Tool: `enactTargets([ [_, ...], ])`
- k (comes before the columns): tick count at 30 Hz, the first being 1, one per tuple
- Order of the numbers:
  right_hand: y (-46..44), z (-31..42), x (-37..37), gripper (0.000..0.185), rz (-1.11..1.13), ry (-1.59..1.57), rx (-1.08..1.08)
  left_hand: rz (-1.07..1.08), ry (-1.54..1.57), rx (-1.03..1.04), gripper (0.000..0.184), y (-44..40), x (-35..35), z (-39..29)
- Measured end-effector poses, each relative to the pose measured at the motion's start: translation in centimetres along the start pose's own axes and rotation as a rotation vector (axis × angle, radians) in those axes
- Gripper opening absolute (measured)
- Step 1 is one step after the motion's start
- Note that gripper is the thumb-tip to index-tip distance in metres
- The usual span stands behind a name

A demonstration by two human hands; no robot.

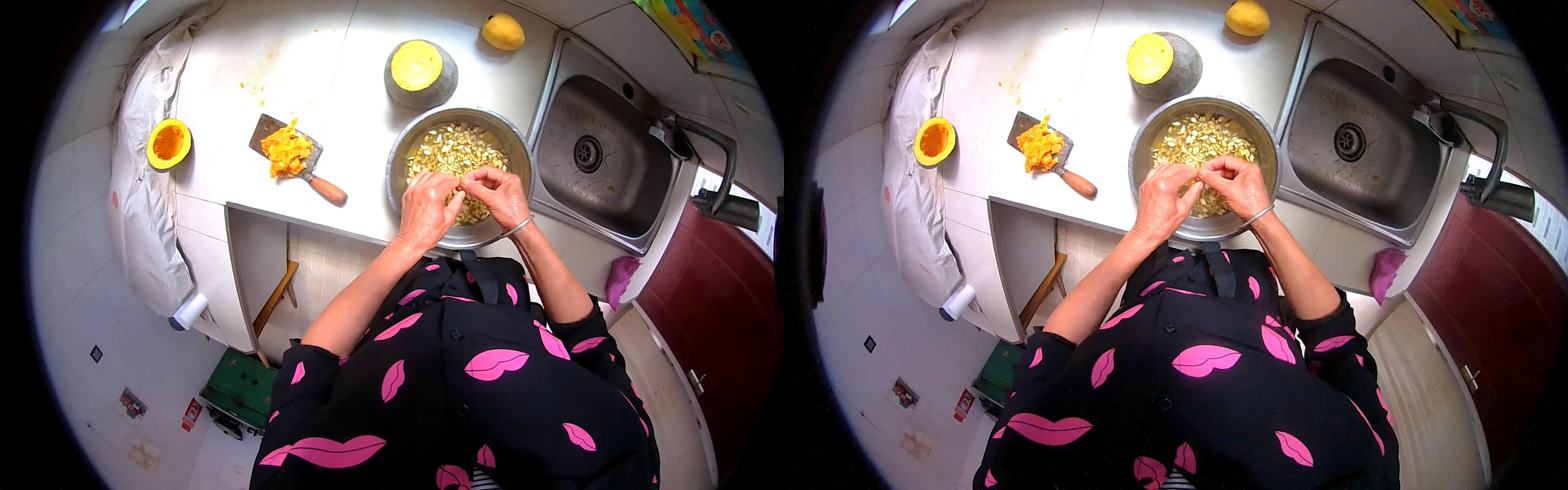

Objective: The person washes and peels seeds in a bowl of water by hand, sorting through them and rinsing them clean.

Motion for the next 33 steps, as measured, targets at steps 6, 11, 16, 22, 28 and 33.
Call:
enactTargets([
  [6,0.0,-0.5,0.3,0.012,0.006,-0.026,0.036,-0.009,0.005,-0.003,0.013,0.2,0.0,0.5],
  [11,0.4,-0.1,0.6,0.011,0.013,0.037,0.042,0.021,-0.014,-0.003,0.01,0.1,0.2,0.7],
  [16,0.5,-0.8,0.6,0.011,0.03,0.054,0.066,0.034,0.029,-0.003,0.008,0.0,0.4,1.1],
  [22,0.6,-0.7,0.7,0.012,0.048,0.1,0.063,0.045,0.128,-0.089,0.009,0.2,1.2,2.5],
  [28,0.6,0.6,0.8,0.015,0.059,0.295,0.027,0.094,0.333,-0.284,0.013,0.7,2.3,4.4],
  [33,0.4,-0.2,0.1,0.017,0.039,0.28,0.055,0.193,0.335,-0.331,0.016,0.3,3.1,5.8],
])
Point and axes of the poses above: each hand's wrist, its own y-axis away from the middle knuckle, its own x-axis out of the palm, z = x × y, the point moved 10 cm from there along -y, towards the middle knuckle, and after that the axes turned 7 degrees about z, right-handed, at the moved point
